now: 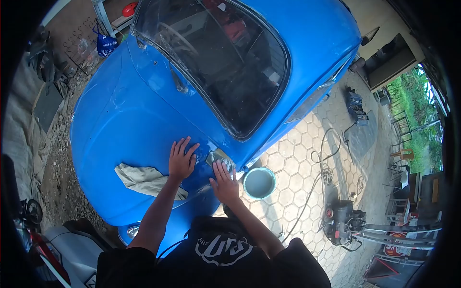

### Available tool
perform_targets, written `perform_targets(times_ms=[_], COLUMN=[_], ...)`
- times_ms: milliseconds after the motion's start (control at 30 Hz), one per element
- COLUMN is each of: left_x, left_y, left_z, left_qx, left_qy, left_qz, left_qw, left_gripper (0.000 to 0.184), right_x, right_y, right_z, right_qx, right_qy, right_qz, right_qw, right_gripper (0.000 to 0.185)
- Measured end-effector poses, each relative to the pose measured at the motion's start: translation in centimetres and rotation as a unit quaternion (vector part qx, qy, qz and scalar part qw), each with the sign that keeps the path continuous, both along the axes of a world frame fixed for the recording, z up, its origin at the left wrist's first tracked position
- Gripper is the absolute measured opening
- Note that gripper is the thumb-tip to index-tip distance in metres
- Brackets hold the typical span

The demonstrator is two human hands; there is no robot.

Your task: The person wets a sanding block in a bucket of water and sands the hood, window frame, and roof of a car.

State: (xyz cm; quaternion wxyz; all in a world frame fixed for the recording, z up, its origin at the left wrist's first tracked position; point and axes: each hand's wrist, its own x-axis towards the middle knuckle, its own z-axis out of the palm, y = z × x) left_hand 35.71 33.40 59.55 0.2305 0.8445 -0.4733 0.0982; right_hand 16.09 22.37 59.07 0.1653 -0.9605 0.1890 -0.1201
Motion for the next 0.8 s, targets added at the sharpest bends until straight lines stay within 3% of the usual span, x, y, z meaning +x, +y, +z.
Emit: perform_targets(times_ms=[100, 300, 467, 567, 700, 800], left_x=[-0.7, -0.9, -0.2, -0.3, -0.3, -0.5], left_y=[0.7, 0.6, 0.3, 0.3, 0.4, 0.5], left_z=[-0.3, 0.3, -0.2, 0.0, 0.1, -0.3], left_qx=[-0.004, 0.002, -0.010, -0.006, -0.012, -0.005], left_qy=[-0.001, -0.001, -0.001, -0.009, -0.014, -0.023], left_qz=[0.005, 0.004, 0.001, -0.002, -0.011, -0.012], left_qw=[1.000, 1.000, 1.000, 1.000, 1.000, 1.000], left_gripper=[0.043, 0.043, 0.043, 0.043, 0.042, 0.043], right_x=[-2.6, 6.1, -1.9, -1.0, 3.9, 3.0], right_y=[1.6, -1.3, 2.0, 1.0, 0.1, 4.1], right_z=[-1.7, 0.2, -1.6, -1.7, -1.3, -1.4], right_qx=[0.008, -0.042, 0.014, 0.007, 0.114, 0.224], right_qy=[0.024, -0.037, 0.026, -0.005, -0.056, -0.044], right_qz=[-0.011, -0.068, -0.040, -0.065, -0.180, -0.191], right_qw=[1.000, 0.996, 0.999, 0.998, 0.975, 0.955], right_gripper=[0.060, 0.060, 0.059, 0.059, 0.062, 0.065])
